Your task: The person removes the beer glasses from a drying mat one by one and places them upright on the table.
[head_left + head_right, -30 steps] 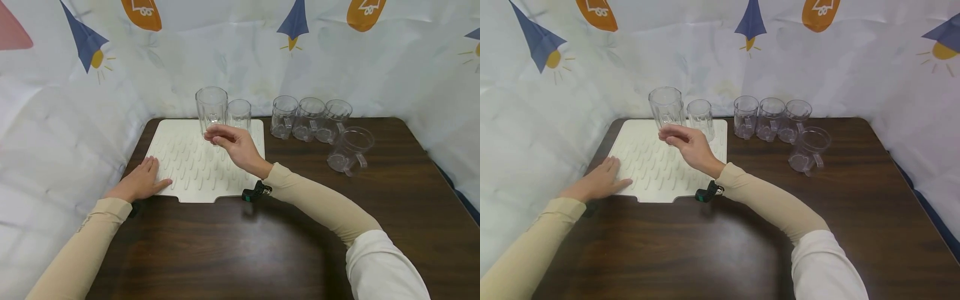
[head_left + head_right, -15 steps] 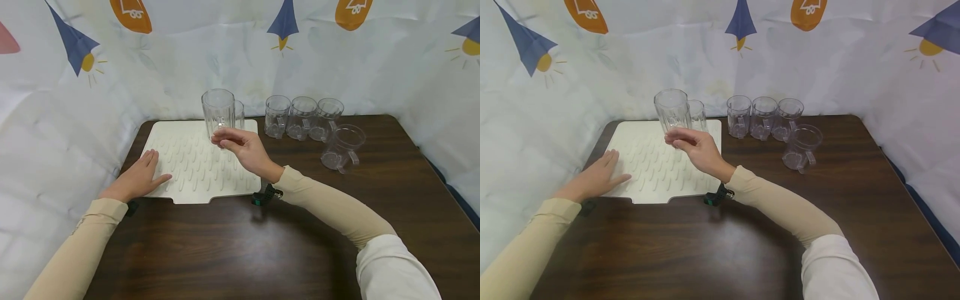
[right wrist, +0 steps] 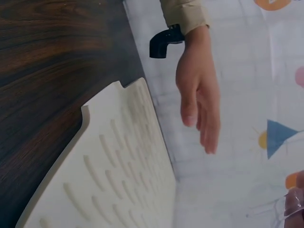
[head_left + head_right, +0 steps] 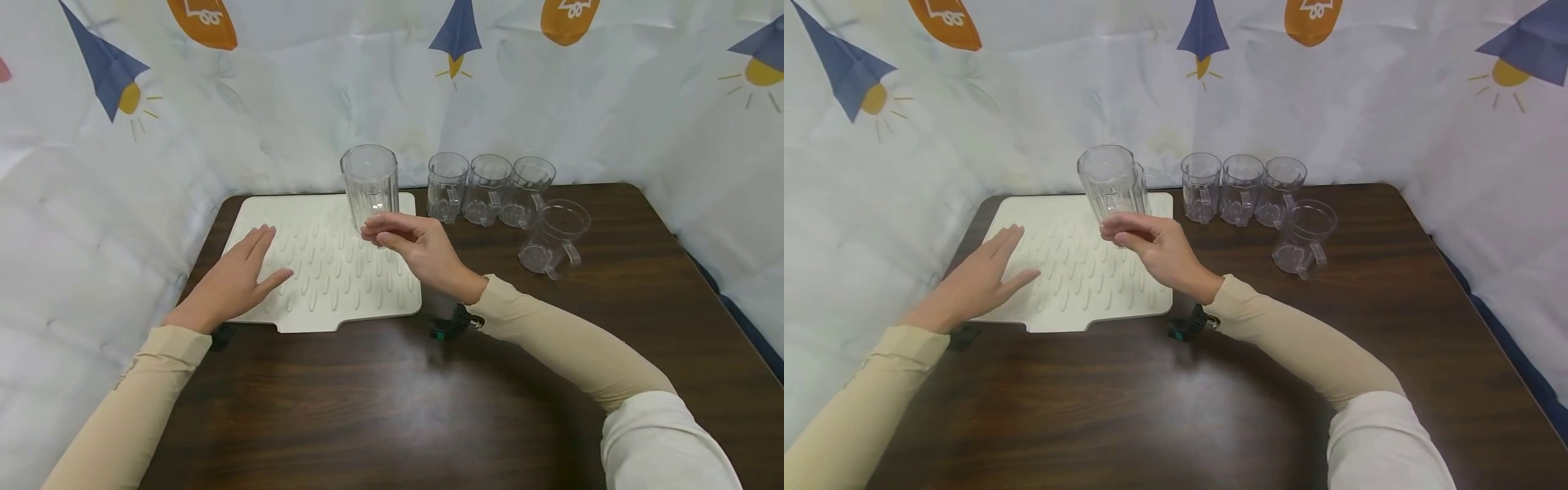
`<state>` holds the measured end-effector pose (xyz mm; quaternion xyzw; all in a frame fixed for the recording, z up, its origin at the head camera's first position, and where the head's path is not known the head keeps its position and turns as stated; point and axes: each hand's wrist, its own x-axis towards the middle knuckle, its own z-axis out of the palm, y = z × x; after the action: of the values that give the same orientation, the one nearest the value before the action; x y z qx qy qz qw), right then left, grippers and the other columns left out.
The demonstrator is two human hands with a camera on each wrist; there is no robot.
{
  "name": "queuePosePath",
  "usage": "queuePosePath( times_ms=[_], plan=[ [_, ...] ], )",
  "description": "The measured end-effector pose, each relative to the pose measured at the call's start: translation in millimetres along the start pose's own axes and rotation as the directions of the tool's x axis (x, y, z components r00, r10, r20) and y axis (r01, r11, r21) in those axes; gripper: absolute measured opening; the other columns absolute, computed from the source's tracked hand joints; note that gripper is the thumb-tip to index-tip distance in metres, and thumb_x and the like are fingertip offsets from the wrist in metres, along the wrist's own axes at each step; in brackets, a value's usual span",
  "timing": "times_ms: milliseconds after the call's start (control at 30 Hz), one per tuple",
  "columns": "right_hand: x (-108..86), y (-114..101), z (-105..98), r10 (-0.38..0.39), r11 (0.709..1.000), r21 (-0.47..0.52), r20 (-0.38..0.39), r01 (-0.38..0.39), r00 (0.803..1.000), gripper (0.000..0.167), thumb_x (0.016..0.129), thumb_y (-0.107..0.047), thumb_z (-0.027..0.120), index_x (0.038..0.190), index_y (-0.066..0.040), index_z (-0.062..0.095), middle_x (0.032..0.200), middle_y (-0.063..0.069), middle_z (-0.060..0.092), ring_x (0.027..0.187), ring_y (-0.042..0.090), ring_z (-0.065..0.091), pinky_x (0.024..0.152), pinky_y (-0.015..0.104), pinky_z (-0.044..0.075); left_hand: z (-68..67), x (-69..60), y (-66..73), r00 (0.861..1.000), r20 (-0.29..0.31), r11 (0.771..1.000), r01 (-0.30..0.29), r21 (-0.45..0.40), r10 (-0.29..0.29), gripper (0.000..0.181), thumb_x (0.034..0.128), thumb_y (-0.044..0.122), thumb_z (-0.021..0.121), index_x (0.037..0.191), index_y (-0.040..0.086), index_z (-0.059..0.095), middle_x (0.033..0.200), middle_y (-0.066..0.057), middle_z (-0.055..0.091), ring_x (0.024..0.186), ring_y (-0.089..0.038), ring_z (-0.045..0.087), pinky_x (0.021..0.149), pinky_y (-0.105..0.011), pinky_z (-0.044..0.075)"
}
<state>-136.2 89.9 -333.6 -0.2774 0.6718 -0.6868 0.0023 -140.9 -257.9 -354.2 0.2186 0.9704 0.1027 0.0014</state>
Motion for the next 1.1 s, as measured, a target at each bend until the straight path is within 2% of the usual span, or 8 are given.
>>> queuePosePath(
  times_ms=[100, 300, 467, 567, 733, 900, 967, 1100],
  plan=[
    [-5.5, -1, -6, -0.004, 1.000, -0.017, 0.000, 0.004, 1.000, 0.028, 0.099, 0.006, 0.062, 0.126, 0.008, 0.068, 0.123, 0.029, 0.072, 0.110, 0.011, 0.075, 0.103, 0.036, 0.060, 0.7, 4.0, 8.1, 0.997, -0.068, 0.999, -0.033, -0.019, 0.031, 0.087, 0.1030, 0.045, 0.062, 0.165, 0.001, 0.018, 0.168, -0.027, 0.027, 0.156, -0.049, 0.027, 0.125, -0.063, 0.028],
    [-15.4, -3, -17, -0.018, 0.996, -0.092, -0.005, 0.018, 1.000, 0.027, 0.099, 0.004, 0.063, 0.125, 0.008, 0.069, 0.122, 0.026, 0.074, 0.116, 0.034, 0.072, 0.103, 0.040, 0.060, 0.5, 8.9, 25.2, 0.977, -0.190, 0.993, -0.112, -0.045, 0.102, 0.081, 0.1010, 0.035, 0.067, 0.163, 0.002, 0.027, 0.165, -0.025, 0.036, 0.151, -0.047, 0.036, 0.122, -0.062, 0.034],
    [-22.9, -4, -26, -0.007, 0.991, -0.133, -0.021, 0.004, 1.000, 0.026, 0.099, 0.002, 0.063, 0.124, 0.007, 0.070, 0.120, 0.023, 0.075, 0.111, 0.015, 0.075, 0.103, 0.044, 0.059, 0.2, 12.7, 38.6, 0.964, -0.235, 0.985, -0.152, -0.085, 0.128, 0.080, 0.1008, 0.031, 0.068, 0.163, 0.002, 0.027, 0.164, -0.025, 0.037, 0.150, -0.047, 0.038, 0.121, -0.061, 0.035],
    [-26.7, -4, -30, -0.001, 0.990, -0.143, -0.031, -0.004, 1.000, 0.025, 0.099, 0.003, 0.064, 0.123, 0.006, 0.071, 0.118, 0.023, 0.075, 0.107, 0.007, 0.075, 0.101, 0.040, 0.061, 0.6, 14.9, 45.2, 0.952, -0.267, 0.979, -0.181, -0.098, 0.149, 0.080, 0.0998, 0.028, 0.070, 0.163, 0.002, 0.028, 0.163, -0.026, 0.039, 0.148, -0.048, 0.041, 0.120, -0.062, 0.036],
    [-32.3, -3, -35, -0.021, 0.979, -0.202, -0.041, 0.013, 0.999, 0.022, 0.098, 0.002, 0.066, 0.119, 0.003, 0.073, 0.113, 0.020, 0.077, 0.103, 0.007, 0.075, 0.100, 0.032, 0.061, 3.7, 18.1, 52.8, 0.931, -0.319, 0.969, -0.222, -0.105, 0.178, 0.078, 0.0988, 0.024, 0.071, 0.162, 0.003, 0.031, 0.161, -0.026, 0.041, 0.146, -0.046, 0.043, 0.119, -0.061, 0.038],
    [-35.8, -5, -39, -0.107, 0.946, -0.312, -0.048, 0.087, 0.993, 0.019, 0.097, 0.002, 0.067, 0.114, 0.000, 0.076, 0.106, 0.015, 0.080, 0.100, 0.011, 0.076, 0.095, 0.028, 0.062, 8.5, 22.9, 58.5, 0.904, -0.373, 0.957, -0.268, -0.114, 0.209, 0.075, 0.0979, 0.019, 0.071, 0.160, 0.002, 0.034, 0.159, -0.027, 0.044, 0.145, -0.045, 0.045, 0.117, -0.061, 0.040],
    [-37.1, -5, -41, -0.144, 0.931, -0.346, -0.052, 0.117, 0.988, 0.019, 0.096, 0.004, 0.068, 0.112, 0.000, 0.077, 0.105, 0.015, 0.080, 0.098, 0.014, 0.077, 0.093, 0.028, 0.063, 9.9, 25.0, 61.6, 0.903, -0.380, 0.953, -0.270, -0.139, 0.201, 0.075, 0.0979, 0.019, 0.071, 0.161, 0.004, 0.034, 0.159, -0.026, 0.044, 0.146, -0.044, 0.045, 0.117, -0.061, 0.040],
    [-40.0, -6, -45, -0.202, 0.900, -0.405, -0.059, 0.161, 0.978, 0.018, 0.095, 0.006, 0.068, 0.109, 0.000, 0.077, 0.102, 0.014, 0.080, 0.095, 0.019, 0.077, 0.090, 0.026, 0.063, 11.2, 29.0, 70.6, 0.914, -0.371, 0.938, -0.259, -0.229, 0.162, 0.073, 0.0997, 0.022, 0.069, 0.161, 0.007, 0.034, 0.159, -0.021, 0.044, 0.142, -0.038, 0.049, 0.112, -0.057, 0.045]
  ],
)
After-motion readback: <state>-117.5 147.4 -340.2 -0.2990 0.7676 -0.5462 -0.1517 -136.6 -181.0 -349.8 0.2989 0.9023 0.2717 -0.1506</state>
